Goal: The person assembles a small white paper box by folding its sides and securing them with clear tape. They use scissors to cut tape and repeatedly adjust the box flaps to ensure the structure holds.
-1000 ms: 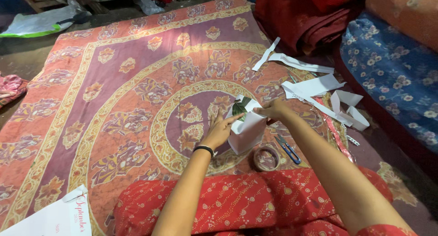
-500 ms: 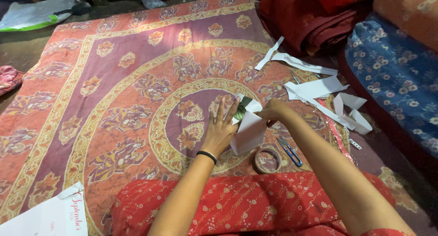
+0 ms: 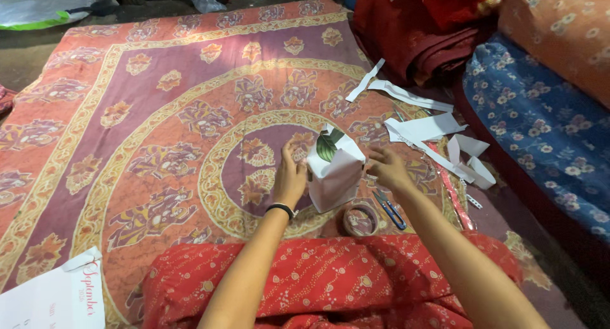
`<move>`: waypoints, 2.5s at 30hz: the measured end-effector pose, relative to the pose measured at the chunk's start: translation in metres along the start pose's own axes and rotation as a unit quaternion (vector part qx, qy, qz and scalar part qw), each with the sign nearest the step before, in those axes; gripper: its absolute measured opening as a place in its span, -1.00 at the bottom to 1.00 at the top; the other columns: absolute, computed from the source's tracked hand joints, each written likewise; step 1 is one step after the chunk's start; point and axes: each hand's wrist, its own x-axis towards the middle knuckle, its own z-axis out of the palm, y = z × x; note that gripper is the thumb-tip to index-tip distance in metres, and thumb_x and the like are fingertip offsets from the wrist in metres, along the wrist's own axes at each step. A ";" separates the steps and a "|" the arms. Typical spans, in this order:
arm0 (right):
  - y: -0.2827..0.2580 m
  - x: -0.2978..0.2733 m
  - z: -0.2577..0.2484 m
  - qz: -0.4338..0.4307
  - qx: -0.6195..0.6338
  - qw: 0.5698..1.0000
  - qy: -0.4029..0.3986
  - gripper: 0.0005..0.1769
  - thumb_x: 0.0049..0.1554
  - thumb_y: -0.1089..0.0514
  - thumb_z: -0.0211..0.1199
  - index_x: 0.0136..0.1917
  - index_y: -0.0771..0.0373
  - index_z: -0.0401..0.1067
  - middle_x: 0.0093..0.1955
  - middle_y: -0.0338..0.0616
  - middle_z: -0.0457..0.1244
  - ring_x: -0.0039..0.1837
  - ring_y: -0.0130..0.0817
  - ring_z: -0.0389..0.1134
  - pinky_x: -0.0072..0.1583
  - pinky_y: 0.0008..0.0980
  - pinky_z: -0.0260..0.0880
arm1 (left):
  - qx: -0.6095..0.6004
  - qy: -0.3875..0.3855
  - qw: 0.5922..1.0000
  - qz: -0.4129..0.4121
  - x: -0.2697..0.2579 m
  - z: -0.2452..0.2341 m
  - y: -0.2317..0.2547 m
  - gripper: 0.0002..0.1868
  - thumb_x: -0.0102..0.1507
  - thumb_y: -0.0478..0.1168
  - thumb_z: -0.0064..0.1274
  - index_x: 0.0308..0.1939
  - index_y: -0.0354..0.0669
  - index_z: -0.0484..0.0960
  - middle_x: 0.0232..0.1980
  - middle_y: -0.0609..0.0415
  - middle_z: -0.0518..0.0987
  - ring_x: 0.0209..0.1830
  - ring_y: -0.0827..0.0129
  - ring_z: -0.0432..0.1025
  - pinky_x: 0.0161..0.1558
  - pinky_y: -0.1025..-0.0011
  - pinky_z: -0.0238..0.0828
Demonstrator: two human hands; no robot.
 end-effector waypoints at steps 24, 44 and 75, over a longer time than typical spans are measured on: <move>0.120 0.000 0.009 -0.029 -0.558 0.829 0.015 -0.59 -0.09 -0.17 0.51 -0.10 0.15 0.67 -0.02 0.06 0.44 0.04 0.01 0.48 0.06 -0.05 0.49 | 0.346 0.065 0.928 0.124 -0.066 -0.037 0.067 0.43 -0.18 0.52 0.39 0.60 0.08 0.06 0.63 -0.26 0.07 0.55 -0.27 -0.03 0.34 -0.26 -0.02; -0.117 -0.185 -0.018 -0.636 -0.246 0.718 0.137 -0.46 -0.13 0.11 0.60 0.14 0.01 0.54 0.32 -0.13 0.27 0.36 -0.22 0.30 0.37 -0.20 0.28 | -0.319 -0.234 0.913 0.103 -0.118 -0.046 0.133 -0.57 0.30 -0.17 0.26 0.18 -0.38 0.67 -0.05 0.15 0.68 -0.09 0.63 0.45 -0.03 0.54 0.48; -0.164 -0.231 0.025 -0.521 -0.260 0.810 0.069 -0.90 0.09 0.28 0.39 -0.11 0.30 0.52 0.16 -0.14 0.40 0.07 -0.18 0.48 0.03 -0.28 0.45 | -0.138 -0.055 0.988 0.047 -0.127 -0.081 0.140 -0.64 0.23 0.05 0.22 -0.31 -0.22 0.77 -0.48 0.10 0.72 -0.63 0.57 0.46 -0.56 0.45 0.32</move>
